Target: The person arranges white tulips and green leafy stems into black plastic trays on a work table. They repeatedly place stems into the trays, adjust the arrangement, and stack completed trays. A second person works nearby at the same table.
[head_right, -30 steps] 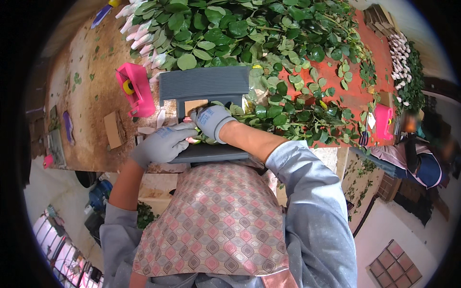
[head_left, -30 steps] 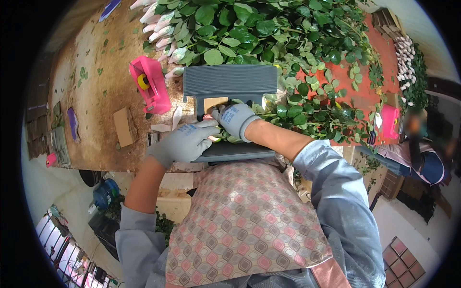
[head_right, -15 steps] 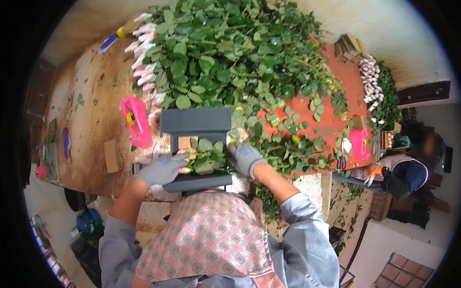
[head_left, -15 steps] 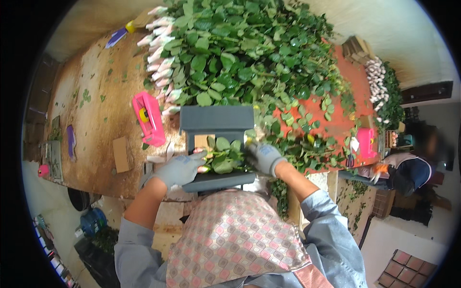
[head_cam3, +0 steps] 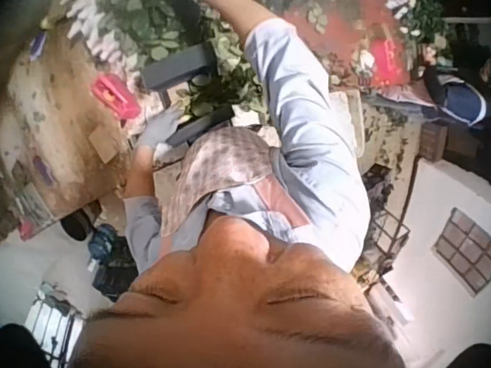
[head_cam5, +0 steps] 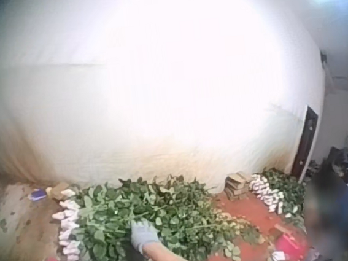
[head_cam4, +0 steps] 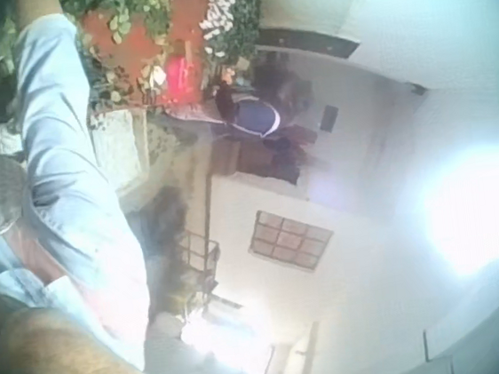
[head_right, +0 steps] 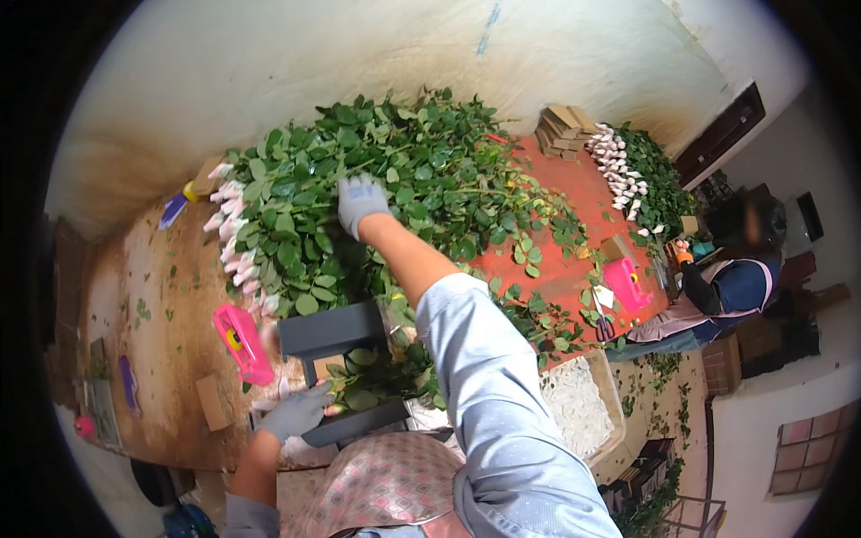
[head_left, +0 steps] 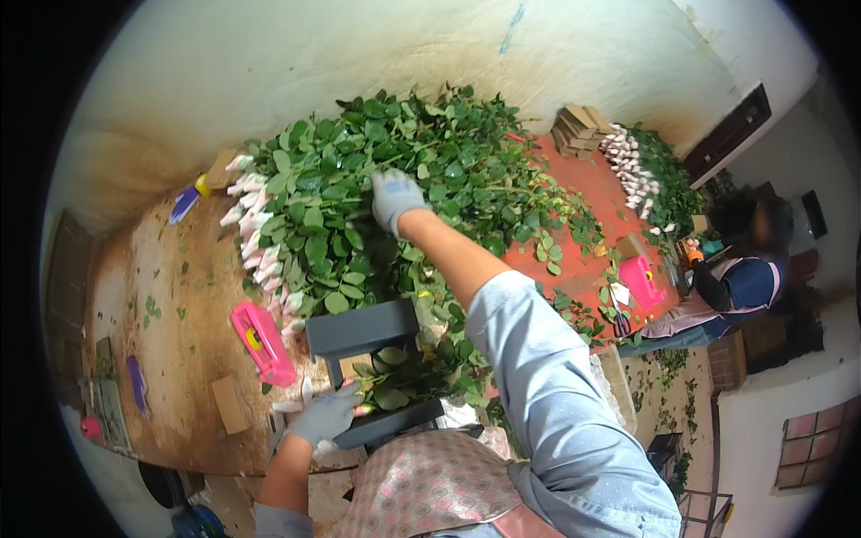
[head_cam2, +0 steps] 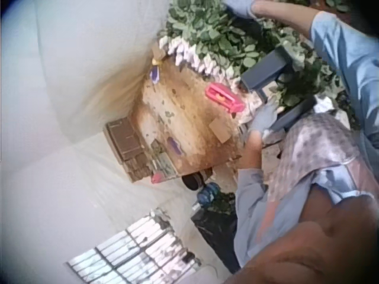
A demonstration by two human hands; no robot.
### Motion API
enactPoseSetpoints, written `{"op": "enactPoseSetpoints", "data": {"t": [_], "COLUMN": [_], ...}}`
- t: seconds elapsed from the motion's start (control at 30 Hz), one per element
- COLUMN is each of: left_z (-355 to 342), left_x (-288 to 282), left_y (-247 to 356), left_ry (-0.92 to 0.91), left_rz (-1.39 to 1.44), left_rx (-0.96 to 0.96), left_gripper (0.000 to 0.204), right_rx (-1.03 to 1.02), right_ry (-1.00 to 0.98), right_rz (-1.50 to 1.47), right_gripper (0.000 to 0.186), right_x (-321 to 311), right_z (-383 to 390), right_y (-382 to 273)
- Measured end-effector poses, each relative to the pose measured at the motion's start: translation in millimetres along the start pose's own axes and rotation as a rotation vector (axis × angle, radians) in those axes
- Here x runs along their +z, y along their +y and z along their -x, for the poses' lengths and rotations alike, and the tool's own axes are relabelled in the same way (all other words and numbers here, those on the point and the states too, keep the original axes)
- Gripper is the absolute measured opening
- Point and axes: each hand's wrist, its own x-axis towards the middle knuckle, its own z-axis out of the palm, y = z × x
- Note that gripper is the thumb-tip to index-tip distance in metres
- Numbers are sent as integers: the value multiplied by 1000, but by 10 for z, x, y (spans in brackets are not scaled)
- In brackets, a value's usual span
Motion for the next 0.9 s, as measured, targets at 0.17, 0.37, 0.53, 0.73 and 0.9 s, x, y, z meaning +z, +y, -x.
{"op": "enactPoseSetpoints", "data": {"t": [0.17,0.37,0.53,0.73,0.9], "left_z": [112,51,22,-7,65], "left_x": [149,169,171,242,255], "left_y": [-68,-120,-155,-180,-160], "left_ry": [72,35,-22,10,26], "left_rz": [79,25,20,-24,130], "left_rx": [-33,19,-19,-38,-38], "left_gripper": [37,41,48,51,58], "right_rx": [-147,-164,-307,-565,-601], "right_ry": [-332,-157,386,510,-17], "right_rz": [309,398,-22,-14,-98], "right_gripper": [26,25,26,40,49], "right_x": [-149,-694,-1553,-2411,-2155], "right_z": [218,195,-59,270,1293], "right_y": [-317,-136,-18,-280,-363]}}
